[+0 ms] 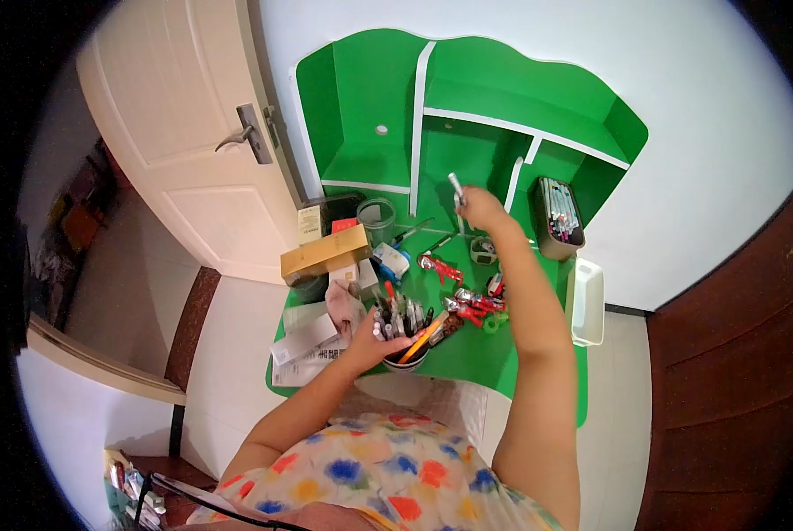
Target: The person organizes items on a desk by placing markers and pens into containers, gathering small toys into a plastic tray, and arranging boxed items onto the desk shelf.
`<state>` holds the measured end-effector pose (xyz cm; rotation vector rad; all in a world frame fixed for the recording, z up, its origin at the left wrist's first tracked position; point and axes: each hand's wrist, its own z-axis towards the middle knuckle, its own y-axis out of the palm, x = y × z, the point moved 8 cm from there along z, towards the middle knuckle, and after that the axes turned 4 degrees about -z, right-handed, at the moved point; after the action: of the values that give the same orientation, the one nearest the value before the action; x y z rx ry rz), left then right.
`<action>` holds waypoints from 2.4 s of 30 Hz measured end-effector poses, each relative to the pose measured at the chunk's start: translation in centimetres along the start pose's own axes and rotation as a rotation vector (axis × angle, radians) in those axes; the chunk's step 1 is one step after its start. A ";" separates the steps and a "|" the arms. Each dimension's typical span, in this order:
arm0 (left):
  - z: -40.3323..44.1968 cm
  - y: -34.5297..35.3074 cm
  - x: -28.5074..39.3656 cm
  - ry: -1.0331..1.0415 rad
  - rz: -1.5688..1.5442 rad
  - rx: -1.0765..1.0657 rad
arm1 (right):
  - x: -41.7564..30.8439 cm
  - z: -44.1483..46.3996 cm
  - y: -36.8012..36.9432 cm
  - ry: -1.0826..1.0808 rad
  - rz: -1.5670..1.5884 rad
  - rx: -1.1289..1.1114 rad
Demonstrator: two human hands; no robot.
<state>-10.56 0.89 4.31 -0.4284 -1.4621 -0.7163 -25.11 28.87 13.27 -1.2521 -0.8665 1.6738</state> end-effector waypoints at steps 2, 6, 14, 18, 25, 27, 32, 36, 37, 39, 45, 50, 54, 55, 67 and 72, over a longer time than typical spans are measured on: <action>-0.1 0.0 0.3 0.014 0.017 0.023 | 1.0 -0.6 -1.1 0.071 0.293 0.069; 0.0 -0.2 0.2 0.041 0.035 0.035 | 0.0 -3.7 -4.1 0.277 0.605 0.190; 0.0 -0.4 -0.4 0.012 0.051 0.063 | -8.9 -10.8 -7.6 0.271 1.015 0.137; 0.3 -1.2 -2.0 0.069 0.059 0.052 | -15.2 -14.8 -7.7 0.285 0.881 -0.013; 0.5 -1.8 -2.6 0.122 0.116 0.046 | -18.8 -17.2 -2.1 0.083 0.585 0.039; 0.5 -1.6 -2.6 0.124 0.078 0.020 | -19.3 -17.5 -0.8 0.068 0.567 0.050; 0.4 -0.9 -1.8 0.104 -0.056 -0.014 | -19.5 -18.0 2.4 0.139 0.645 -0.097; 0.6 -1.3 -2.6 0.102 0.012 0.022 | -19.4 -18.1 0.9 0.265 0.669 -0.097; 0.6 -1.4 -2.8 0.092 0.028 0.035 | -19.4 -17.9 0.4 0.173 0.580 -0.027; 0.5 -1.3 -2.5 0.049 0.045 0.053 | -19.2 -17.8 0.2 -0.009 0.396 0.107; 0.6 -1.0 -2.1 0.091 0.016 0.006 | -21.4 -18.7 0.8 -0.180 0.137 0.206; 0.5 -0.7 -1.6 0.095 0.018 -0.009 | -23.2 -18.7 0.7 -0.220 -0.190 0.076; 0.4 -0.6 -0.6 0.102 0.099 0.017 | -23.3 -18.2 -2.2 -0.269 -0.085 0.288; 0.3 -0.6 -0.9 0.074 0.044 0.020 | -23.1 -17.9 -3.5 -0.289 -0.053 0.322; -0.1 -0.7 -1.0 -0.027 0.006 0.050 | 9.5 -8.2 0.5 0.253 -0.445 0.099; -0.2 -0.7 -1.0 -0.042 -0.010 0.054 | 15.7 -6.4 3.1 0.431 -0.641 -0.092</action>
<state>-10.85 0.44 3.23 -0.3973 -1.5204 -0.6778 -21.73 42.32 2.99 -1.1684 -0.9473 0.8298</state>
